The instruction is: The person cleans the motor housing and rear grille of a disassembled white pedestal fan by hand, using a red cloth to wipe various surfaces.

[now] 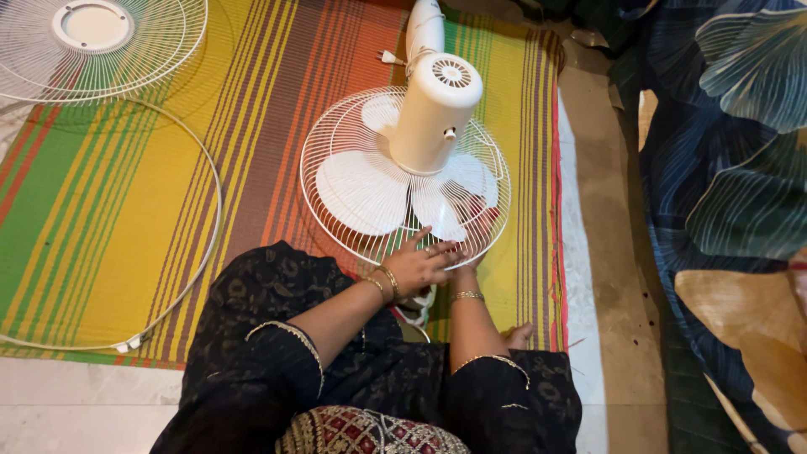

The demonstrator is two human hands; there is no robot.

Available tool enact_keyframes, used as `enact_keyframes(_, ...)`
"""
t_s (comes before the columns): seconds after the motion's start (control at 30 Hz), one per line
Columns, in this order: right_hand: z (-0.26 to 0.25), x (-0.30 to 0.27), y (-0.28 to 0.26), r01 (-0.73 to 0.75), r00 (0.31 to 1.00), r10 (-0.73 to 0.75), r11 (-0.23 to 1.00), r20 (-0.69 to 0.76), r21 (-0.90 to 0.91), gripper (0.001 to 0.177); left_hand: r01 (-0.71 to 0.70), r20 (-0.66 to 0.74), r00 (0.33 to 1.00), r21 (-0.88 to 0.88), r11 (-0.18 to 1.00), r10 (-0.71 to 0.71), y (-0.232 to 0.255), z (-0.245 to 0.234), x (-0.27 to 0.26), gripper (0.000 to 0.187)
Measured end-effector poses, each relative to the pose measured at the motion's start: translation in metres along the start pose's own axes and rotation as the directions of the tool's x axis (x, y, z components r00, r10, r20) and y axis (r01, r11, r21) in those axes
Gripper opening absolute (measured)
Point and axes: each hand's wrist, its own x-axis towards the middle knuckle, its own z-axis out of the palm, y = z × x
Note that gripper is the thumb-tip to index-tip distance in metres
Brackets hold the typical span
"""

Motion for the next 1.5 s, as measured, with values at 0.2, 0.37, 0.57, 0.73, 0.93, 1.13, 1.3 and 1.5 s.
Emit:
enact_keyframes(0.2, -0.02, -0.058, -0.026, -0.047, 0.999, 0.043, 0.981, 0.027, 0.189, 0.088, 0.005, -0.101, 0.995, -0.083, 0.996, -0.014, -0.003, 0.013, -0.005, 0.028)
enact_keyframes(0.37, -0.035, -0.094, -0.045, -0.148, 0.989, 0.146, 0.939, 0.031, 0.31, 0.088, -0.004, -0.171, 0.985, -0.05, 0.999, -0.004, -0.005, 0.021, -0.003, 0.03)
enact_keyframes(0.57, -0.053, -0.091, -0.061, -0.195, 0.96, 0.259, 0.888, -0.105, 0.416, 0.089, -0.005, -0.17, 0.985, -0.051, 0.999, -0.004, -0.008, 0.022, -0.004, 0.032)
enact_keyframes(0.73, -0.043, -0.093, -0.047, 0.041, 0.999, -0.042, 0.999, 0.031, 0.028, 0.078, -0.004, -0.155, 0.988, -0.043, 0.999, -0.002, -0.008, 0.018, -0.004, 0.03)
enact_keyframes(0.93, 0.005, -0.09, -0.009, 0.363, 0.907, -0.245, 0.866, 0.342, -0.345, 0.063, -0.008, -0.134, 0.991, -0.043, 0.999, 0.003, -0.007, 0.007, -0.006, 0.028)
enact_keyframes(1.13, 0.017, -0.079, -0.001, 0.591, 0.801, -0.388, 0.633, 0.456, -0.5, 0.069, 0.006, -0.112, 0.994, -0.06, 0.998, -0.013, -0.004, 0.006, -0.009, 0.025)
enact_keyframes(1.3, 0.019, -0.066, -0.001, 0.579, 0.805, -0.356, 0.646, 0.474, -0.498, 0.07, 0.024, -0.077, 0.997, -0.049, 0.999, -0.027, 0.0, 0.011, -0.008, 0.034)
enact_keyframes(1.5, 0.023, -0.054, 0.0, 0.534, 0.834, -0.34, 0.694, 0.434, -0.482, 0.072, 0.02, -0.131, 0.991, -0.088, 0.996, -0.031, 0.0, 0.012, -0.007, 0.035)
